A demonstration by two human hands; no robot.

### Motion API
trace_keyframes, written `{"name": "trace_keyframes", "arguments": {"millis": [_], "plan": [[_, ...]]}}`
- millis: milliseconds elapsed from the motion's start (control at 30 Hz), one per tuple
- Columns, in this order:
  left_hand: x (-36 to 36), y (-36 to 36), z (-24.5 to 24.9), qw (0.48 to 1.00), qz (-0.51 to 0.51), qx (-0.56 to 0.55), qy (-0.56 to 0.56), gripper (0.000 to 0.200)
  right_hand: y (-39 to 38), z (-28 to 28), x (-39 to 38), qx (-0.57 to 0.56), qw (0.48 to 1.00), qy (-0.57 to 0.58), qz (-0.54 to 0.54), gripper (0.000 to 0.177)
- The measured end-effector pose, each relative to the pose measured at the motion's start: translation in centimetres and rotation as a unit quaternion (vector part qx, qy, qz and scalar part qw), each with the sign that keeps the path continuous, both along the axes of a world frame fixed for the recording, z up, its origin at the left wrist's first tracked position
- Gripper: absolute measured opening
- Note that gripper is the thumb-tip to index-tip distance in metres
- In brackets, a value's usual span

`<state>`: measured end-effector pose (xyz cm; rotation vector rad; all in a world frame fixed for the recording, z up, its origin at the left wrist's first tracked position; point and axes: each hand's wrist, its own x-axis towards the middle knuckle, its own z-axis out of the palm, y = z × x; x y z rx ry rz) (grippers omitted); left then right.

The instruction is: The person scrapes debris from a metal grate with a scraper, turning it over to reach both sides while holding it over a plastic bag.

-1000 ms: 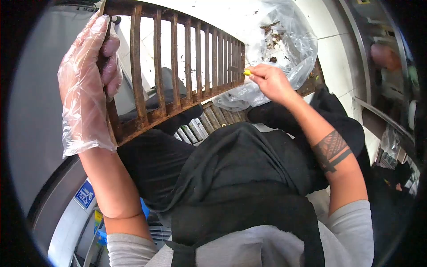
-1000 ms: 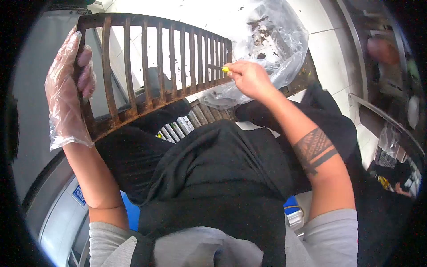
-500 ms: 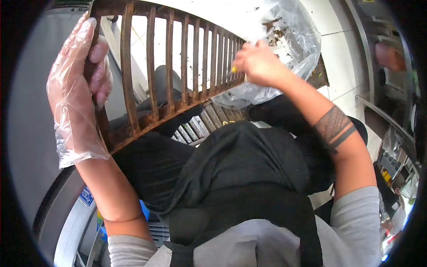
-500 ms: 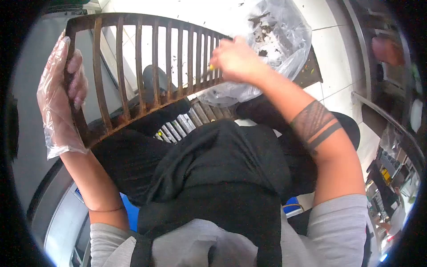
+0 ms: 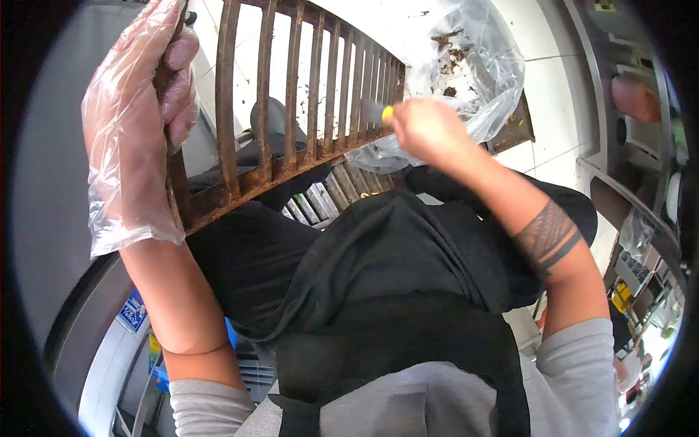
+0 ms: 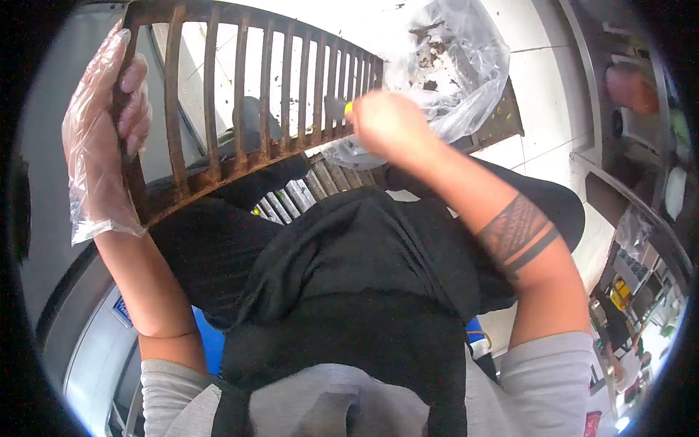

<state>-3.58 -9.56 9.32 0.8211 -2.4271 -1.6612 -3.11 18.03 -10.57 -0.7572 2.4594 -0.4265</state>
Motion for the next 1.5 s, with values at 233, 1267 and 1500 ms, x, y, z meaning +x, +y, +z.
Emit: {"name": "trace_keyframes", "arguments": {"millis": [233, 1267, 1500], "plan": [[0.6, 0.4, -0.1, 1.000, -0.006, 0.008, 0.003, 0.036, -0.9, 0.7, 0.9, 0.010, 0.998, 0.038, -0.042, 0.031], [1.2, 1.2, 0.3, 0.999, -0.017, 0.034, 0.018, 0.043, -3.4, -1.1, 0.6, -0.176, 0.921, -0.063, -0.343, 0.033], [1.6, 2.2, 0.4, 0.998, 0.015, 0.053, 0.026, 0.046, -3.3, -2.1, 3.0, -0.129, 0.937, -0.043, -0.321, 0.034]]}}
